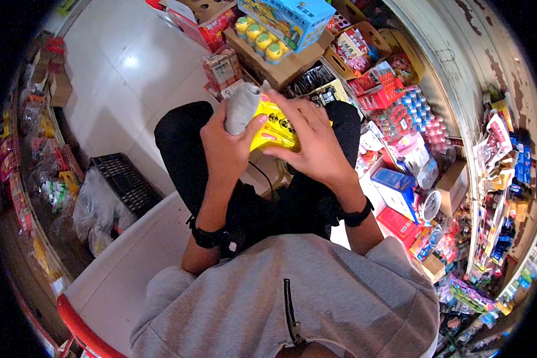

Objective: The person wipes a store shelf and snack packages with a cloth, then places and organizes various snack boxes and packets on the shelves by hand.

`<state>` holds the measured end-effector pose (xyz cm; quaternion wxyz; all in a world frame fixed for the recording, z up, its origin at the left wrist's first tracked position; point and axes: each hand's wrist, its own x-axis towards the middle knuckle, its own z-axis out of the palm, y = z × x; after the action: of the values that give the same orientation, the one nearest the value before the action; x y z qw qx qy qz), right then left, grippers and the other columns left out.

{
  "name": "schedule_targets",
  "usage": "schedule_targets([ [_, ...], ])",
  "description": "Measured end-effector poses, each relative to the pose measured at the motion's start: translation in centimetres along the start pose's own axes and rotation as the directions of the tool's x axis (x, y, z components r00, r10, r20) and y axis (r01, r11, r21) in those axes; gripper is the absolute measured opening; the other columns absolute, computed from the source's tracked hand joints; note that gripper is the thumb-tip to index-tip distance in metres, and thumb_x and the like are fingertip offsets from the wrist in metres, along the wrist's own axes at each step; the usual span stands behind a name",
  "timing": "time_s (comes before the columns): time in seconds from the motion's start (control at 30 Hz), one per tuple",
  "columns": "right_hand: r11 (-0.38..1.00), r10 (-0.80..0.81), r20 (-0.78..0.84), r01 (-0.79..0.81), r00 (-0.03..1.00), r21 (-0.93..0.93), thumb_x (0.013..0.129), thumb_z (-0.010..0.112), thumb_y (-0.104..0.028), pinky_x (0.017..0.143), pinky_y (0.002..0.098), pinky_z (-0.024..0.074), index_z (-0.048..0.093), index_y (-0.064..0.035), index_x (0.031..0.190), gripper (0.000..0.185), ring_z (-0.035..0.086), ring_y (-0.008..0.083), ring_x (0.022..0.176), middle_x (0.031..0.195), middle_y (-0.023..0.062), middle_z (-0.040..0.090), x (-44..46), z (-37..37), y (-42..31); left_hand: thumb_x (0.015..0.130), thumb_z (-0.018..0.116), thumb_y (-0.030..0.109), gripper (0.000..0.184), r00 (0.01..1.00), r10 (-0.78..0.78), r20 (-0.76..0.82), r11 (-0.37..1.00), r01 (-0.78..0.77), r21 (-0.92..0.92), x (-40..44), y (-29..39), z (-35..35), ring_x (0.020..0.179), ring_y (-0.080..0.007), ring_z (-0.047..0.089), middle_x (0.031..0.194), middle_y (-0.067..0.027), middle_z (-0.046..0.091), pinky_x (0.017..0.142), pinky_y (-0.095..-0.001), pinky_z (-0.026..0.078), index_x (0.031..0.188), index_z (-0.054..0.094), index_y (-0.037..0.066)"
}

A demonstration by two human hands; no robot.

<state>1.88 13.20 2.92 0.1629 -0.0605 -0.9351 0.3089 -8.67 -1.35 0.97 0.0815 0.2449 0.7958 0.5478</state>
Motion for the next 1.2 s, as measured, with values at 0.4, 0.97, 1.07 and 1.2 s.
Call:
schedule_targets([
  [0.4,0.954,0.289,-0.138,-0.274,0.947,0.119,0.089,0.066,-0.021,0.09,0.0361,0.0463,0.047,-0.011,0.141,0.056,0.059,0.0311,0.095,0.106,0.0148,0.06,-0.4,0.3,1.6,0.088,0.07,0.02,0.028,0.972,-0.165,-0.169,0.96,0.119,-0.253,0.8,0.0,-1.7,0.079,-0.0136,0.064,0.095,-0.0051,0.068,0.072,-0.0297,0.051,0.106,0.065,-0.001],
  [0.97,-0.418,0.482,0.187,0.038,0.856,0.908,0.099,0.037,-0.054,0.093,0.0368,0.0476,0.05,-0.007,0.128,0.057,0.061,0.0246,0.103,0.117,0.0106,0.061,0.1,2.4,1.1,0.079,0.058,-0.002,0.054,0.842,0.452,0.295,0.875,-0.483,0.037,-4.2,4.6,2.0,0.134,-0.0433,0.037,0.148,-0.0209,0.036,0.112,-0.0504,0.028,0.132,0.056,0.005],
  [1.07,-0.465,0.518,0.269,0.003,0.812,0.885,0.097,0.04,-0.056,0.087,0.0365,0.0509,0.051,-0.0069,0.127,0.058,0.063,0.0246,0.096,0.114,0.0107,0.063,0.8,1.0,0.5,0.08,0.057,0.003,0.048,0.82,0.456,0.345,0.849,-0.518,0.107,-5.0,4.9,1.4,0.134,-0.0418,0.038,0.145,-0.0208,0.04,0.112,-0.0518,0.028,0.128,0.06,0.007],
  [1.2,-0.33,0.613,0.215,0.0,0.76,0.944,0.097,0.039,-0.057,0.086,0.0378,0.0518,0.048,-0.0028,0.13,0.065,0.063,0.0275,0.099,0.117,0.0156,0.062,1.2,0.8,1.2,0.081,0.058,0.016,0.043,0.772,0.477,0.419,0.8,-0.579,0.157,-6.2,4.6,0.9,0.134,-0.0399,0.04,0.143,-0.0189,0.045,0.111,-0.0519,0.029,0.124,0.063,0.008],
])
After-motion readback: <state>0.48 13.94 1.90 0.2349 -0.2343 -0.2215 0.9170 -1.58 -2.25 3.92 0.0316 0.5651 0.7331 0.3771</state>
